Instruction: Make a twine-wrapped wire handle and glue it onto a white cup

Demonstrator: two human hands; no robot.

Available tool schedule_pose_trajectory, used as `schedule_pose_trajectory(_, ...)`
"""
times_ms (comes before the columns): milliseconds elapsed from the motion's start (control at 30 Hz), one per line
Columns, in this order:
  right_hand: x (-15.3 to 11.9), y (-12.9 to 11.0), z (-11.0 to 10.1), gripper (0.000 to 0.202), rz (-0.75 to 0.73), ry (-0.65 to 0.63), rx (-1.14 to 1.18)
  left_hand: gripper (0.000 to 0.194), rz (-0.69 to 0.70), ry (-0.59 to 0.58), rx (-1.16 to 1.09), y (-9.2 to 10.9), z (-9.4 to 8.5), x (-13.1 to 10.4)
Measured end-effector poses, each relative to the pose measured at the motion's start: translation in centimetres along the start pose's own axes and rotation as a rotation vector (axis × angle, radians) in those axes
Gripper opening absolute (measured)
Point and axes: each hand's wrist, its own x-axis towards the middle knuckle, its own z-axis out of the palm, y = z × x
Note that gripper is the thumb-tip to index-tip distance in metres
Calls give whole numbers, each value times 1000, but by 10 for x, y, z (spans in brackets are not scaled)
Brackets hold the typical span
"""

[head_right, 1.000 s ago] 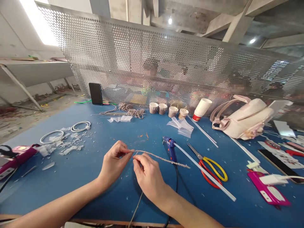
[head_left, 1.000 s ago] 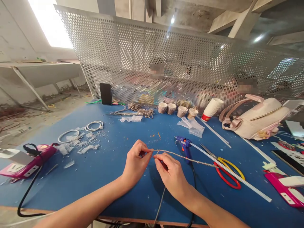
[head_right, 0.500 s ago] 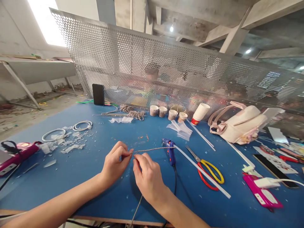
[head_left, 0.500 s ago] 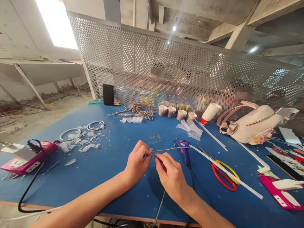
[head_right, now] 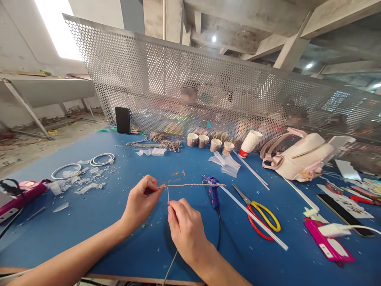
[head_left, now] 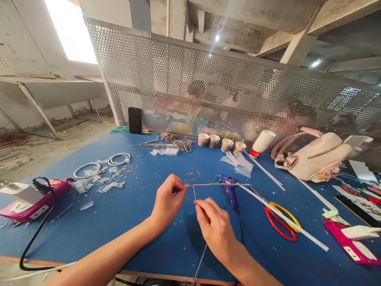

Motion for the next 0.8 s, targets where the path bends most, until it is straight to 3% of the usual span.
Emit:
schedule_pose_trajectory(167,-6,9,5,27,-1,-51,-68,28,-279,5,-347,10,3,0)
schedule_pose_trajectory(433,-5,22,26,25,11,-92,-21,32,-485,-65,-585,19,6,-7)
schedule_pose_trajectory(667,-17,15,32,24,53,-194,59,30,-504,-28,-567,19,6,-5)
schedule_pose_trajectory(800,-12,21,20,18,254,-206,308,27,-442,-36,-571,17,4,-4)
